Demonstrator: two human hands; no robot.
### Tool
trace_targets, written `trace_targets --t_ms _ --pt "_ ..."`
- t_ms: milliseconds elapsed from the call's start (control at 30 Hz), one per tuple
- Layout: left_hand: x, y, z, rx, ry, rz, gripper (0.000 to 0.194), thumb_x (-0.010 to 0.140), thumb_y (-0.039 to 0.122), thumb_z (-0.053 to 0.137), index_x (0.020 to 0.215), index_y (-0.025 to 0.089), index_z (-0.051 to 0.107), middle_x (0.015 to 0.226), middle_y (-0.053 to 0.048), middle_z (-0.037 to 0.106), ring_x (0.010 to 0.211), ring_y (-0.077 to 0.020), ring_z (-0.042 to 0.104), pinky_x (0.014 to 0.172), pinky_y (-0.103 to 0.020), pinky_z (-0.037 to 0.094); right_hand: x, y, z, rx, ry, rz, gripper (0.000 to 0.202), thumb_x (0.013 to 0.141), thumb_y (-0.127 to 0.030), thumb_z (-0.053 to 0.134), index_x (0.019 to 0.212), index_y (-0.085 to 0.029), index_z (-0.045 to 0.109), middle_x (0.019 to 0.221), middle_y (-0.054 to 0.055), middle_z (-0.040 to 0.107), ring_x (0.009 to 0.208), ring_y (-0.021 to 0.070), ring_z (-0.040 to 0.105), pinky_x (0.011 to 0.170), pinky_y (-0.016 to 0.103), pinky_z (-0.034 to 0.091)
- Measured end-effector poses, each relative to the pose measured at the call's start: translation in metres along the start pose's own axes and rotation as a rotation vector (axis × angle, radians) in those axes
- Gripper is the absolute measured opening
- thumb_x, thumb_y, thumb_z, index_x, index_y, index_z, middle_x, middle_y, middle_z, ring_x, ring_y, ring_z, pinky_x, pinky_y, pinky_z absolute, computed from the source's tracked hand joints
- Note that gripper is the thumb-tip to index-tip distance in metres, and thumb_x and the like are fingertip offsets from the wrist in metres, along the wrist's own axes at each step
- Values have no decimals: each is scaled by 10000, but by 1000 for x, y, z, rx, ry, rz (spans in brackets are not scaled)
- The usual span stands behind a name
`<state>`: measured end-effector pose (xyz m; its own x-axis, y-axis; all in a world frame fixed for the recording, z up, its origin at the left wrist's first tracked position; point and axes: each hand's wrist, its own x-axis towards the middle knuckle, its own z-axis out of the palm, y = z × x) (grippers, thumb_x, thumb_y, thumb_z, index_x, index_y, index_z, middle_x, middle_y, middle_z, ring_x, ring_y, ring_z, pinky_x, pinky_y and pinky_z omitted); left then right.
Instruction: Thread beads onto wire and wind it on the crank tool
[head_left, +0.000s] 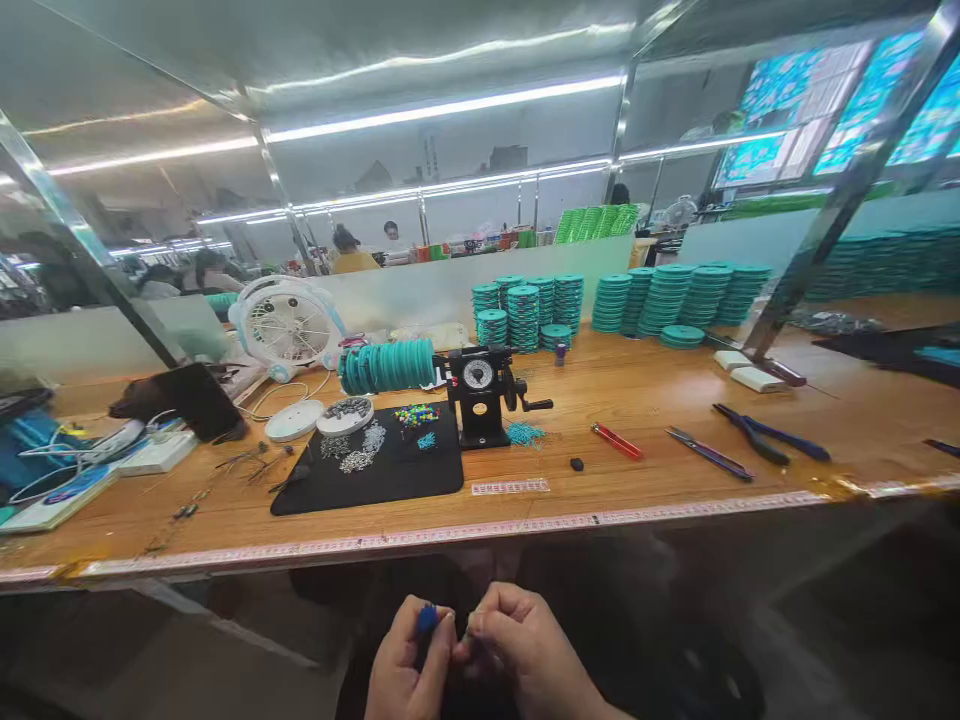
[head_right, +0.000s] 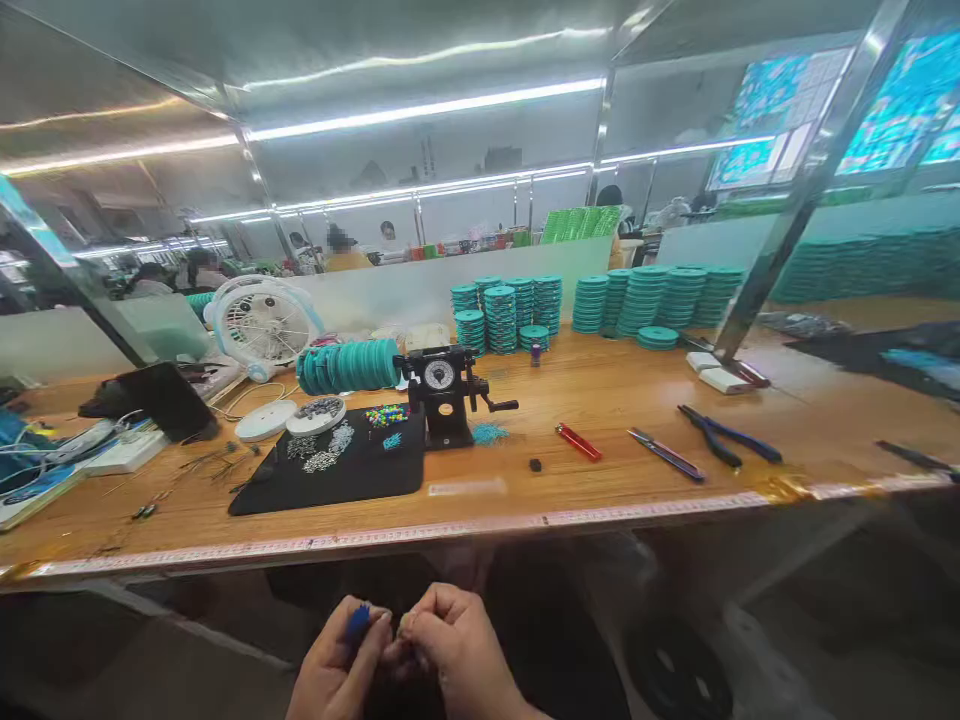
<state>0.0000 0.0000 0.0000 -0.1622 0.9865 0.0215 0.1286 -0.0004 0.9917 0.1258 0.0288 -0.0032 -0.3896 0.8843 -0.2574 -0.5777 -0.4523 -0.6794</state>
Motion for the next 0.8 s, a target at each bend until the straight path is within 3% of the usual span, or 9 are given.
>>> trace_targets --t_ms 133,333,500,600,700,800 --pt "1 -3 -2 -1 17 -26 321 766 473 609 650 181 543 612 21 496 587 -125 454 580 -215 387 -5 -6 5 -27 35 -6 199 560 -242 695 532 -148 523 524 51 654 479 112 559 536 236 428" --pt "1 -7 -3 49 22 5 316 771 473 600 645 190 541 615 20 507 597 -133 455 592 -215 386 -7 -9 12 103 103 99 240 503 -233 708 451 -163 485 409 -50 473 547 151 601 529 236 461" --pt "2 -11 -7 79 26 18 299 783 473 585 678 194 569 646 7 548 632 -150 502 616 -219 407 -4 -6 11 129 94 137 206 522 -223 696 476 -156 506 407 -58 448 574 154 607 533 232 475" --pt "3 -12 -10 105 -42 22 285 795 461 575 699 193 576 660 -3 557 635 -159 512 615 -229 420 -3 -6 9 140 84 134 190 529 -214 689 488 -153 514 408 -58 449 577 156 611 543 237 482" --pt "3 -13 -11 129 -74 68 270 809 439 565 692 195 574 653 -5 548 619 -155 507 609 -231 417 -4 -7 10 145 90 145 207 521 -217 693 477 -154 501 407 -57 450 560 152 605 540 240 482" --pt "1 -15 -9 129 -10 164 258 819 418 557 684 201 590 634 3 525 592 -141 484 592 -223 400 -5 -8 10 138 86 158 230 522 -232 703 473 -156 492 412 -57 453 547 148 600 532 239 478"
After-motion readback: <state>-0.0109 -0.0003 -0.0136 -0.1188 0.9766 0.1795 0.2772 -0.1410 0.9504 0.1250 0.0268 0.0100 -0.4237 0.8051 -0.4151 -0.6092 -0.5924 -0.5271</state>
